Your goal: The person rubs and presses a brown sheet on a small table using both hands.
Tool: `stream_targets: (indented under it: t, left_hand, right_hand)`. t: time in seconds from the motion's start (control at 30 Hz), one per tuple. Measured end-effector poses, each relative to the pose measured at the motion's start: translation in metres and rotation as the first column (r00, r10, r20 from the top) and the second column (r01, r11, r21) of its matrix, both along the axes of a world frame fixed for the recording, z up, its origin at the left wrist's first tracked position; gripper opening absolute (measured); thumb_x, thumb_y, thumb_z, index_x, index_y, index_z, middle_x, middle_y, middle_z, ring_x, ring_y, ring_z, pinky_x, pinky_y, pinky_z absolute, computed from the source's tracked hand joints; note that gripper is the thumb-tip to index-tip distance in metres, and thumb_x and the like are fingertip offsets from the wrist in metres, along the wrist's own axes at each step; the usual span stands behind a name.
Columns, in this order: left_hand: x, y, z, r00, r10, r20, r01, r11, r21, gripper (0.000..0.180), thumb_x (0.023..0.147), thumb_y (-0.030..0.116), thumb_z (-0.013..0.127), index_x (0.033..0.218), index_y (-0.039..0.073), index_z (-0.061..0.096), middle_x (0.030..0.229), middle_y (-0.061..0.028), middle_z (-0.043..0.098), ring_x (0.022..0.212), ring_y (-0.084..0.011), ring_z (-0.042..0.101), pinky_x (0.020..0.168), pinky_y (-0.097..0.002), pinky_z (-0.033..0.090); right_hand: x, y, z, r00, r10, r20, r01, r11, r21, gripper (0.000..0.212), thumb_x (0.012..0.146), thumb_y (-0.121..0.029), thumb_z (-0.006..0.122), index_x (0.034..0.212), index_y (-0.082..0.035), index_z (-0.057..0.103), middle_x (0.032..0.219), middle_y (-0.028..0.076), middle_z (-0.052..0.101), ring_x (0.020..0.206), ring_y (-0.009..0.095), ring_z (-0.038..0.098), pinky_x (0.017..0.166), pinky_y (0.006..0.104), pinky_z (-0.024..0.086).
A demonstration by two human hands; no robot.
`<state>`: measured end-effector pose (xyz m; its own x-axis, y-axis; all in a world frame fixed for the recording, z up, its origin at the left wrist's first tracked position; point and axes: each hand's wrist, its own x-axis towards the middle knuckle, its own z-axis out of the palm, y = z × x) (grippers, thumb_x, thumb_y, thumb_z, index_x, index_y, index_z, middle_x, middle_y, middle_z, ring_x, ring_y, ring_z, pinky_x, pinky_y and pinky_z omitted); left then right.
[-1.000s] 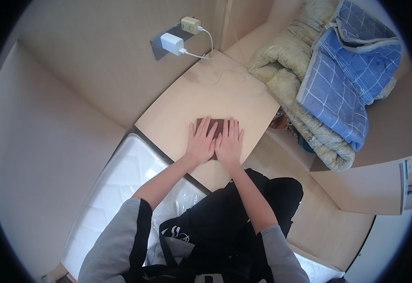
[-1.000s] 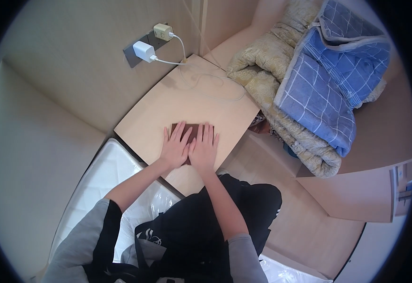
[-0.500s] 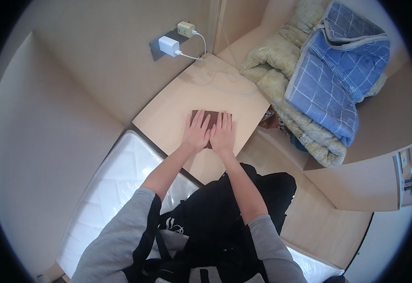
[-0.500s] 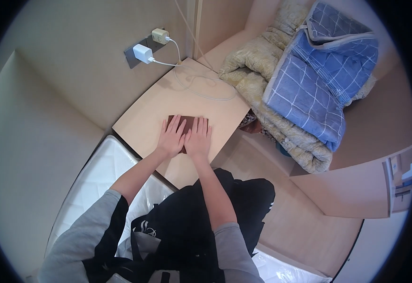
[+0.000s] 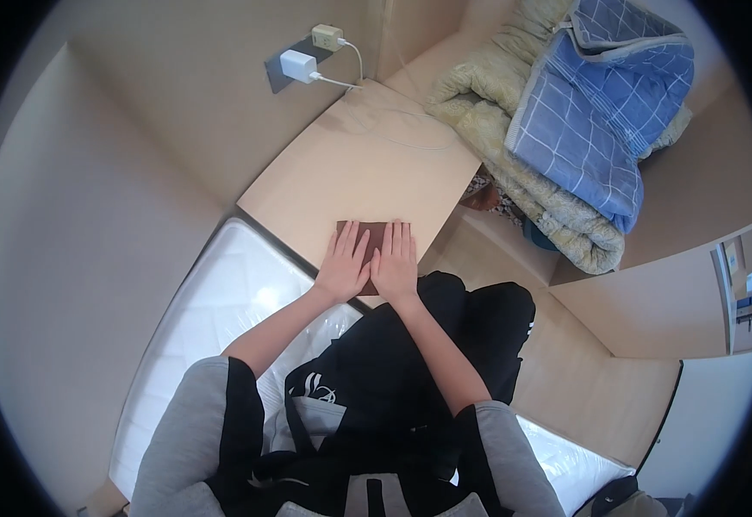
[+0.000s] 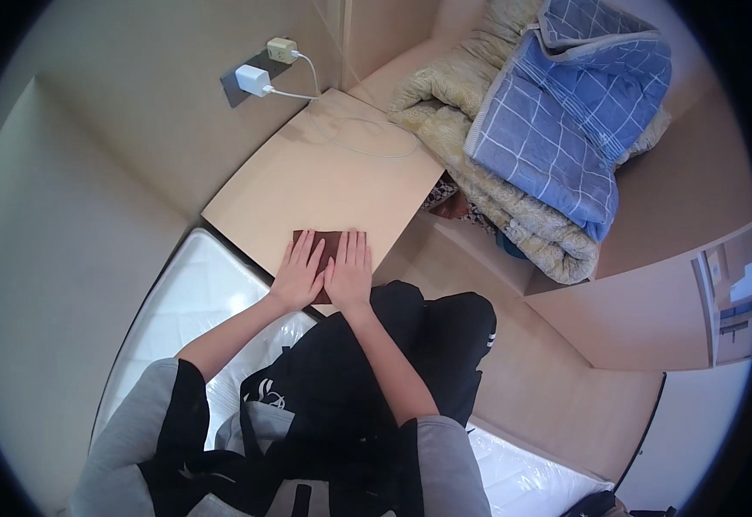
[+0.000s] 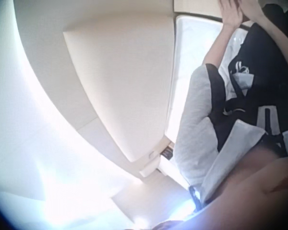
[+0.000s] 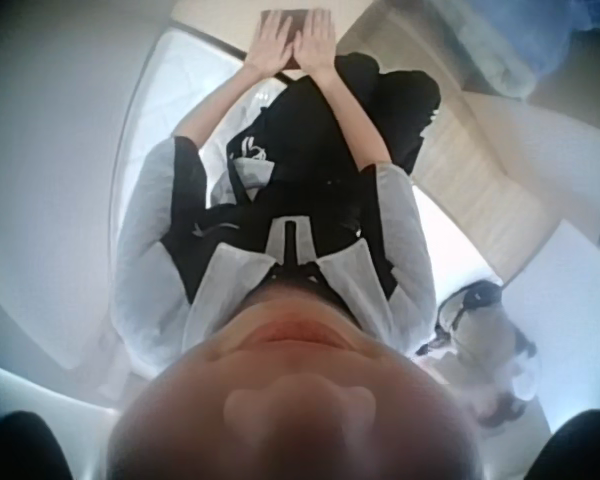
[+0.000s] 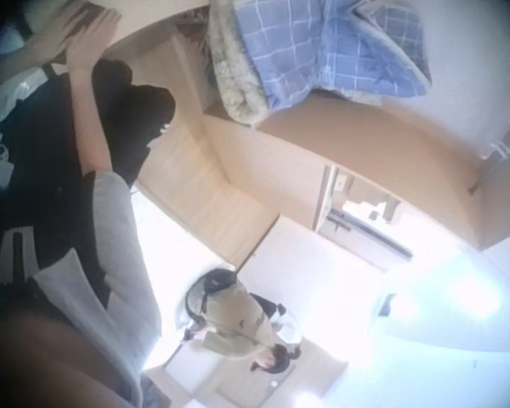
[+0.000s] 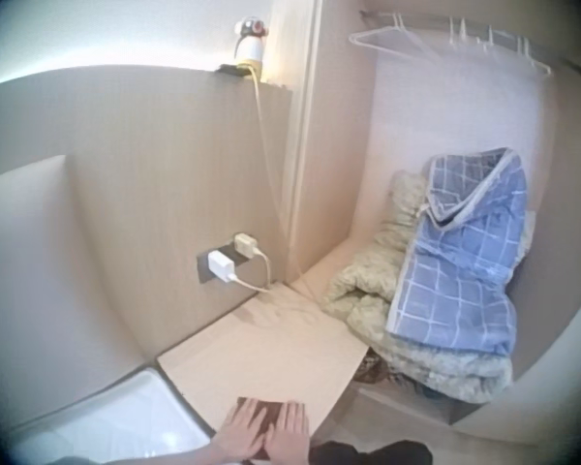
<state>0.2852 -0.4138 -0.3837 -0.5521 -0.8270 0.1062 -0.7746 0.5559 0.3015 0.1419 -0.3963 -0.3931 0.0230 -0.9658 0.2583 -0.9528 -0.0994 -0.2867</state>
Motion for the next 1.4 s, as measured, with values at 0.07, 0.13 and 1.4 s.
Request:
stream_targets:
  t: [0.07, 0.13, 1.4]
  left_hand:
    - [0.001, -0.006, 0.004, 1.0, -0.022, 0.017, 0.022, 1.0, -0.003, 0.063, 0.091, 0.032, 0.04, 0.142, -0.004, 0.026, 0.151, -0.0245, 0.015, 0.142, -0.035, 0.01, 0.115, -0.0488, 0.008]
    - [0.004, -0.012, 0.004, 0.999, -0.041, 0.034, 0.041, 0.999, -0.006, 0.063, 0.091, 0.031, 0.04, 0.142, -0.003, 0.025, 0.15, -0.0249, 0.015, 0.142, -0.0347, 0.01, 0.115, -0.0484, 0.007]
    - [0.003, 0.002, 0.003, 0.999, -0.031, -0.018, 0.031, 1.0, -0.005, 0.066, 0.092, 0.032, 0.043, 0.141, -0.008, 0.023, 0.149, -0.0267, 0.016, 0.141, -0.0376, 0.014, 0.115, -0.0459, 0.013]
  right_hand:
    - [0.0, -0.004, 0.001, 1.0, -0.005, 0.001, 0.005, 1.0, -0.004, 0.059, 0.09, -0.023, 0.043, 0.138, 0.008, 0.03, 0.146, 0.025, 0.027, 0.139, 0.037, 0.021, 0.113, 0.0478, 0.018]
    - [0.002, -0.009, 0.003, 1.0, 0.006, 0.017, -0.006, 1.0, -0.001, 0.059, 0.09, -0.023, 0.043, 0.138, 0.009, 0.03, 0.146, 0.025, 0.028, 0.139, 0.037, 0.021, 0.113, 0.0473, 0.018]
    - [0.002, 0.002, 0.0, 0.999, -0.023, 0.024, 0.023, 0.999, -0.023, 0.06, 0.091, -0.022, 0.043, 0.138, 0.012, 0.027, 0.145, 0.025, 0.028, 0.138, 0.036, 0.023, 0.113, 0.0464, 0.019]
